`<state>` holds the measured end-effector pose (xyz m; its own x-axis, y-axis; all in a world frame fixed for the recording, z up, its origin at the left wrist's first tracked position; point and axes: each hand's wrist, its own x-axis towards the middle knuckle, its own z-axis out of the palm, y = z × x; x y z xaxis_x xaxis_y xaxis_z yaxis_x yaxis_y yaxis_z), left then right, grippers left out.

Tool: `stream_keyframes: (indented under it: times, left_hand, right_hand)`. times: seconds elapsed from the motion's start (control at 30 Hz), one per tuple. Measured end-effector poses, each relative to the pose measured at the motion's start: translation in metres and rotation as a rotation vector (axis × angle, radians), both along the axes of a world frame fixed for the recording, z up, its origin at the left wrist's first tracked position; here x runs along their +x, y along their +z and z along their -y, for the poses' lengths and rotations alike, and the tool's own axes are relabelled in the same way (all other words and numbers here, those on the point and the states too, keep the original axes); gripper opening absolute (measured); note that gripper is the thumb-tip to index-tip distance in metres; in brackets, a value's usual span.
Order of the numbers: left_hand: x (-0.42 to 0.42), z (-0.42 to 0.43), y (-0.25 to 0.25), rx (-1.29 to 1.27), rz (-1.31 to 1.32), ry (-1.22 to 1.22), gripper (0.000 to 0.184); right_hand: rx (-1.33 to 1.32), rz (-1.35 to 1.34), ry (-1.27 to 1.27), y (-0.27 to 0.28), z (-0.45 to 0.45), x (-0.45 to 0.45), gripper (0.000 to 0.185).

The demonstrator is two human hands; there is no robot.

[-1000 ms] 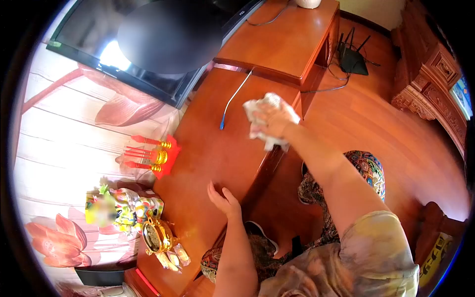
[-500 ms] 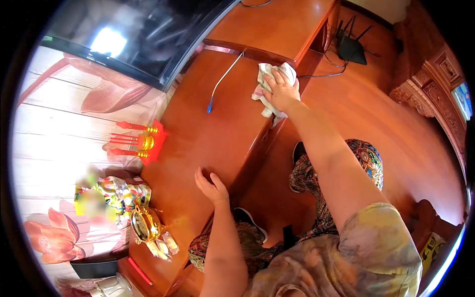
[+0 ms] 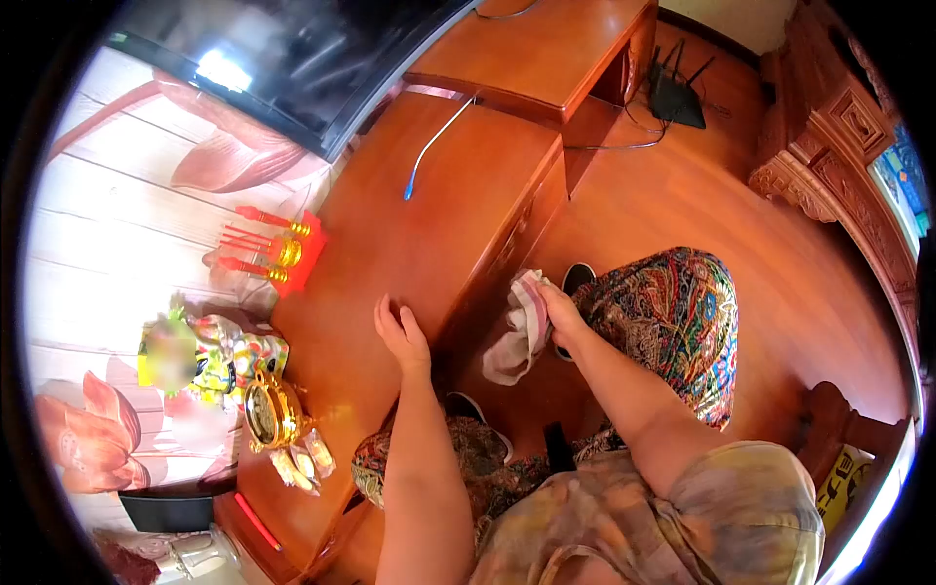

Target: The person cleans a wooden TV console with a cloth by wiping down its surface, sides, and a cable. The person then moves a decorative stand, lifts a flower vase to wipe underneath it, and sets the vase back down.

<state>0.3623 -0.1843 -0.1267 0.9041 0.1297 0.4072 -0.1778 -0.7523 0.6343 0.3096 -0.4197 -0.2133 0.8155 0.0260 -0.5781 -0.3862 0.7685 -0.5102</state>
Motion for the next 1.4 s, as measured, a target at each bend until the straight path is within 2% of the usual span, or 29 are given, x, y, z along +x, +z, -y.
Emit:
stream_keyframes:
  times: [0.03, 0.07, 0.13, 0.23, 0.27, 0.33, 0.43, 0.5, 0.57, 0.67, 0.7, 0.77, 0.8, 0.87, 0.9, 0.97, 1.03, 1.07, 1.1, 1.13, 1.17, 1.2, 1.23, 1.27, 1.3, 1.33, 1.4]
  left_hand:
    - [0.001, -0.002, 0.001, -0.066, -0.025, -0.034, 0.043]
    - [0.0, -0.003, 0.0, -0.066, -0.024, -0.032, 0.043]
    - [-0.008, 0.013, 0.021, 0.108, 0.117, -0.046, 0.043]
    - [-0.024, 0.043, 0.056, -0.026, 0.099, -0.091, 0.041]
    - [-0.032, 0.053, 0.064, -0.03, 0.108, -0.084, 0.041]
    - [-0.047, 0.07, 0.073, -0.523, -0.128, -0.407, 0.039]
    - [-0.076, 0.076, 0.083, -0.247, -0.166, -0.578, 0.041]
    - [-0.098, 0.081, 0.096, -0.271, -0.179, -0.565, 0.043]
    - [-0.112, 0.081, 0.103, -0.295, -0.192, -0.549, 0.046]
    - [-0.12, 0.071, 0.098, -0.539, -0.348, -0.577, 0.054]
    - [-0.12, 0.067, 0.095, -0.546, -0.337, -0.569, 0.054]
    - [-0.121, 0.058, 0.089, -0.786, -0.536, -0.627, 0.054]
    - [-0.123, 0.058, 0.092, -0.798, -0.525, -0.621, 0.054]
    - [-0.124, 0.061, 0.097, -1.054, -0.705, -0.516, 0.057]
    - [-0.125, 0.064, 0.1, -1.072, -0.696, -0.509, 0.057]
    - [-0.126, 0.072, 0.104, -1.181, -0.783, -0.523, 0.071]
    - [-0.121, 0.067, 0.092, -1.226, -0.787, -0.568, 0.072]
    - [-0.118, 0.065, 0.083, -1.21, -0.736, -0.643, 0.072]
    - [-0.118, 0.065, 0.082, -1.191, -0.686, -0.716, 0.073]
    - [-0.122, 0.066, 0.084, -1.158, -0.744, -0.539, 0.069]
    - [-0.124, 0.065, 0.082, -1.167, -0.74, -0.533, 0.069]
    - [-0.124, 0.064, 0.08, -1.144, -0.693, -0.512, 0.064]
    - [-0.123, 0.063, 0.08, -1.119, -0.647, -0.493, 0.059]
    - [-0.121, 0.06, 0.08, -1.125, -0.642, -0.493, 0.059]
    - [-0.119, 0.056, 0.082, -1.307, -0.697, -0.474, 0.053]
    - [-0.117, 0.053, 0.084, -1.491, -0.749, -0.452, 0.048]
    - [-0.119, 0.051, 0.09, -1.602, -0.712, -0.428, 0.045]
  right_hand:
    - [0.004, 0.0, 0.002, 0.007, -0.001, -0.004, 0.045]
    - [0.132, 0.028, 0.022, 0.013, 0.001, -0.005, 0.044]
    - [0.297, 0.024, 0.09, 0.065, 0.011, -0.004, 0.043]
    - [0.583, 0.244, 0.111, 0.099, 0.018, -0.005, 0.046]
    - [0.579, 0.25, 0.12, 0.11, 0.017, -0.007, 0.046]
    - [0.624, 0.304, 0.003, 0.13, 0.015, -0.01, 0.049]
    - [0.855, 0.283, -0.043, 0.149, 0.016, -0.019, 0.045]
    - [0.952, 0.373, -0.019, 0.159, 0.017, -0.023, 0.042]
    - [0.911, 0.507, -0.008, 0.156, 0.014, -0.028, 0.043]
    - [0.917, 0.538, 0.026, 0.184, 0.001, -0.039, 0.047]
    - [0.913, 0.538, 0.041, 0.188, -0.003, -0.04, 0.047]
    - [0.671, 0.512, -0.029, 0.194, -0.011, -0.046, 0.053]
    - [0.684, 0.449, -0.012, 0.202, -0.016, -0.05, 0.056]
    - [0.607, 0.426, 0.023, 0.203, -0.024, -0.052, 0.057]
    - [0.542, 0.406, 0.043, 0.203, -0.028, -0.053, 0.057]
    - [0.507, 0.426, 0.079, 0.194, -0.036, -0.054, 0.056]
    - [0.185, 0.417, 0.045, 0.195, -0.047, -0.06, 0.057]
    - [0.111, 0.49, 0.163, 0.175, -0.051, -0.055, 0.057]
    - [0.108, 0.486, 0.176, 0.175, -0.053, -0.055, 0.057]
    - [0.113, 0.466, 0.198, 0.175, -0.055, -0.055, 0.058]
    - [0.117, 0.448, 0.218, 0.176, -0.057, -0.056, 0.058]
    - [0.152, 0.496, 0.2, 0.199, -0.059, -0.063, 0.058]
    - [0.197, 0.541, 0.172, 0.189, -0.057, -0.059, 0.054]
    - [0.305, 0.477, 0.138, 0.195, -0.055, -0.055, 0.051]
    - [0.411, 0.41, 0.102, 0.2, -0.053, -0.052, 0.048]
    - [0.415, 0.465, 0.059, 0.201, -0.051, -0.05, 0.041]
    - [0.494, 0.53, 0.041, 0.208, -0.044, -0.049, 0.036]
